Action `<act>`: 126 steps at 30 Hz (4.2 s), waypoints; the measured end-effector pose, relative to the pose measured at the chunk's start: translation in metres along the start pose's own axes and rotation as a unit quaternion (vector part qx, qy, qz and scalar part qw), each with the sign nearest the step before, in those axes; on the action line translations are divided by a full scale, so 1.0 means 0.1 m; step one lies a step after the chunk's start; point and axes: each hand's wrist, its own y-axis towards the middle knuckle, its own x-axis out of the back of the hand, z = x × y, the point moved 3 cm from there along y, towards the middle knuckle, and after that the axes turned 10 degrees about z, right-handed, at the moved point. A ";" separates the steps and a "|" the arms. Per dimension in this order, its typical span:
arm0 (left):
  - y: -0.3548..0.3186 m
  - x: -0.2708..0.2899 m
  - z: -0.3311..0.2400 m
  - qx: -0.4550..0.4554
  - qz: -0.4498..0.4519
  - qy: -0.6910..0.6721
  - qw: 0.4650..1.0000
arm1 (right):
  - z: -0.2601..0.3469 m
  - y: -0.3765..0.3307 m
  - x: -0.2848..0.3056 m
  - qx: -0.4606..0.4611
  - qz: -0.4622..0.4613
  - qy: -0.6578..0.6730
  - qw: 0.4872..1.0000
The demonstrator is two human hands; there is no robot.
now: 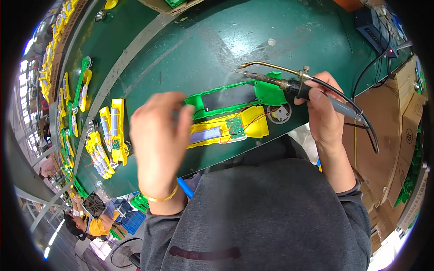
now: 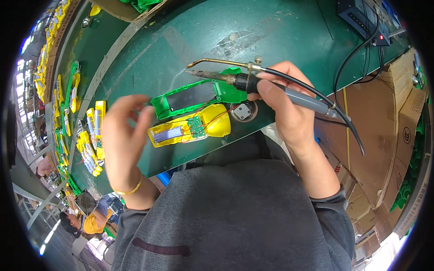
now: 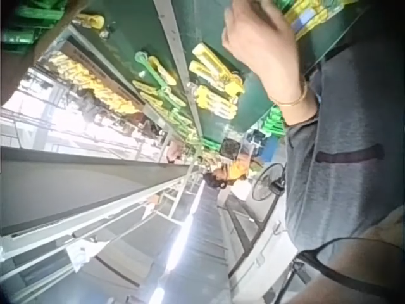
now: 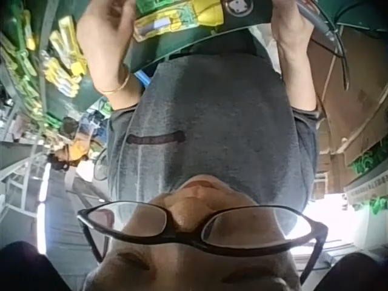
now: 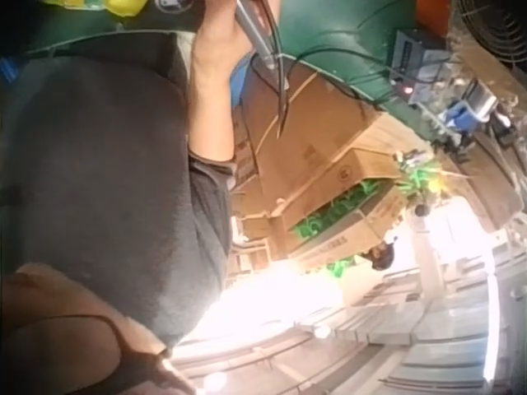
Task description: Soldering electronic components and assembling solar-powered flashlights on a factory assembly line.
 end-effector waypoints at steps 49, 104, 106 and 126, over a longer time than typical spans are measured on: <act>0.12 -0.62 -0.86 -0.040 0.021 -0.059 0.997 | 0.43 0.07 0.64 -0.049 0.117 -0.049 0.991; 0.21 -0.65 -0.98 -0.052 -0.019 -0.036 0.998 | 0.61 0.49 0.61 -0.135 0.239 -0.239 0.931; 0.21 -0.65 -1.00 -0.054 -0.020 -0.038 0.998 | 0.61 0.49 0.62 -0.137 0.234 -0.237 0.933; 0.31 -0.65 -1.03 -0.061 -0.004 -0.041 0.997 | 0.24 0.09 0.69 -0.002 -0.037 0.052 0.998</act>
